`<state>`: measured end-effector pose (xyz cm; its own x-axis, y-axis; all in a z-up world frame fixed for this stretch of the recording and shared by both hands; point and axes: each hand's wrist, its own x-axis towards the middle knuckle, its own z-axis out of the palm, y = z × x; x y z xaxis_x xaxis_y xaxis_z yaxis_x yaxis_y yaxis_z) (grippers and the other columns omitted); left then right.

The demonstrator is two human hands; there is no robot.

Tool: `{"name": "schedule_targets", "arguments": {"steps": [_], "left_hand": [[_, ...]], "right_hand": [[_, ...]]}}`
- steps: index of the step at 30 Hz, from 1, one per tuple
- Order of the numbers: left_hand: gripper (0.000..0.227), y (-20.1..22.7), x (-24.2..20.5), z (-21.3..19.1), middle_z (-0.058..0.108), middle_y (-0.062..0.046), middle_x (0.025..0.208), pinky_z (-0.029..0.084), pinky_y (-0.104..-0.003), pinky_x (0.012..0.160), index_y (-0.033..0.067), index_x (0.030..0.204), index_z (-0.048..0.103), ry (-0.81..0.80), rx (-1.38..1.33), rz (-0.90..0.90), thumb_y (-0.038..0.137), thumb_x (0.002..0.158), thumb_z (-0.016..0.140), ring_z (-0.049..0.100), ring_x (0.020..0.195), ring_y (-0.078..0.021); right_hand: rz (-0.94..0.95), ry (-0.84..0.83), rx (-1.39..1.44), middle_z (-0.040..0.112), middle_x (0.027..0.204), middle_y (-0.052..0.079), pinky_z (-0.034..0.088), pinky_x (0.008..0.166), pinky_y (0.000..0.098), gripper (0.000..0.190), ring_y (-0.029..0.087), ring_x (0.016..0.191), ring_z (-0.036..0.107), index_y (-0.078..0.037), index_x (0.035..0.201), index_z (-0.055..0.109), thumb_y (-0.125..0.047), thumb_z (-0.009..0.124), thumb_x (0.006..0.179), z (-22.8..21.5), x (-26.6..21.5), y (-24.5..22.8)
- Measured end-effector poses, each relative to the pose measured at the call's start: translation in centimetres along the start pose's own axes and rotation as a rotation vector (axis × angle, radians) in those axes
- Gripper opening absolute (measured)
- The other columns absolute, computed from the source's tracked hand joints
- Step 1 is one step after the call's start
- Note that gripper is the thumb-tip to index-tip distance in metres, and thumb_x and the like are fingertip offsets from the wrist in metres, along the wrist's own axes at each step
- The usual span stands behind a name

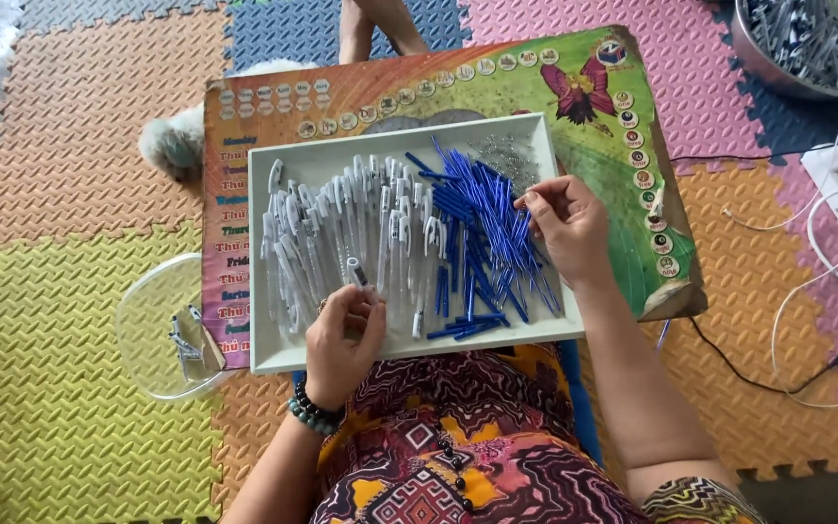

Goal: Assembling pens by picking up white barrels and blue caps from a tray and joining them together.

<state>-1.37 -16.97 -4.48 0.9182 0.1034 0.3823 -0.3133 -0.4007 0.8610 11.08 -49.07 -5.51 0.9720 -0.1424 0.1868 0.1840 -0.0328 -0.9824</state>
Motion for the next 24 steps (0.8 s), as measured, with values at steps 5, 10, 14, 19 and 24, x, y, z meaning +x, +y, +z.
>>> {"name": "schedule_targets", "arguments": {"steps": [5, 10, 14, 19, 24], "left_hand": [[0.023, 0.0, 0.1, -0.1, 0.082, -0.019, 0.089, 0.065, -0.039, 0.055, -0.0011, 0.12, 0.069, 0.008, -0.005, -0.008, 0.009, 0.103, 0.081, 0.082, 0.063, -0.0356], [0.021, 0.1, 0.0, -0.3, 0.083, -0.019, 0.091, 0.066, -0.039, 0.055, -0.0011, 0.121, 0.071, 0.002, -0.022, -0.008, 0.008, 0.104, 0.08, 0.082, 0.064, -0.0347], [0.02, 0.5, 0.3, -0.3, 0.081, -0.018, 0.087, 0.065, -0.039, 0.052, 0.0011, 0.12, 0.073, -0.003, -0.008, -0.022, 0.012, 0.104, 0.08, 0.081, 0.061, -0.0326], [0.024, 1.4, 0.6, -0.2, 0.082, -0.017, 0.095, 0.071, -0.04, 0.066, 0.0015, 0.122, 0.077, 0.007, 0.05, 0.049, 0.012, 0.102, 0.083, 0.085, 0.081, -0.0341], [0.022, 1.8, 0.8, 1.5, 0.082, -0.015, 0.095, 0.074, -0.045, 0.073, 0.003, 0.121, 0.081, -0.075, -0.028, 0.037, 0.01, 0.1, 0.085, 0.085, 0.086, -0.0356]], "right_hand": [[-0.002, 0.0, -0.01, 0.081, 0.096, 0.016, 0.056, 0.057, 0.0201, 0.007, 0.01, 0.067, 0.068, 0.001, 0.112, 0.072, -0.005, 0.077, 0.111, 0.2, -0.2, -0.3], [-0.003, 0.02, -0.004, 0.081, 0.096, 0.016, 0.056, 0.056, 0.0197, 0.008, 0.01, 0.066, 0.069, 0.001, 0.112, 0.073, -0.004, 0.077, 0.11, 0.1, -0.1, 0.2], [0.001, 0.022, 0.0, 0.081, 0.095, 0.016, 0.056, 0.055, 0.0203, 0.008, 0.01, 0.065, 0.068, 0.002, 0.111, 0.073, -0.004, 0.078, 0.109, 0.3, 0.2, 0.0], [0.012, 0.028, 0.012, 0.081, 0.095, 0.016, 0.058, 0.058, 0.0198, 0.007, 0.01, 0.069, 0.07, 0.002, 0.111, 0.073, -0.004, 0.078, 0.109, 0.4, 0.0, -1.0], [-0.089, -0.005, -0.029, 0.081, 0.104, 0.018, 0.065, 0.075, 0.0261, 0.007, 0.016, 0.085, 0.075, 0.002, 0.116, 0.073, -0.004, 0.077, 0.113, 1.2, -0.4, -6.0]]}}
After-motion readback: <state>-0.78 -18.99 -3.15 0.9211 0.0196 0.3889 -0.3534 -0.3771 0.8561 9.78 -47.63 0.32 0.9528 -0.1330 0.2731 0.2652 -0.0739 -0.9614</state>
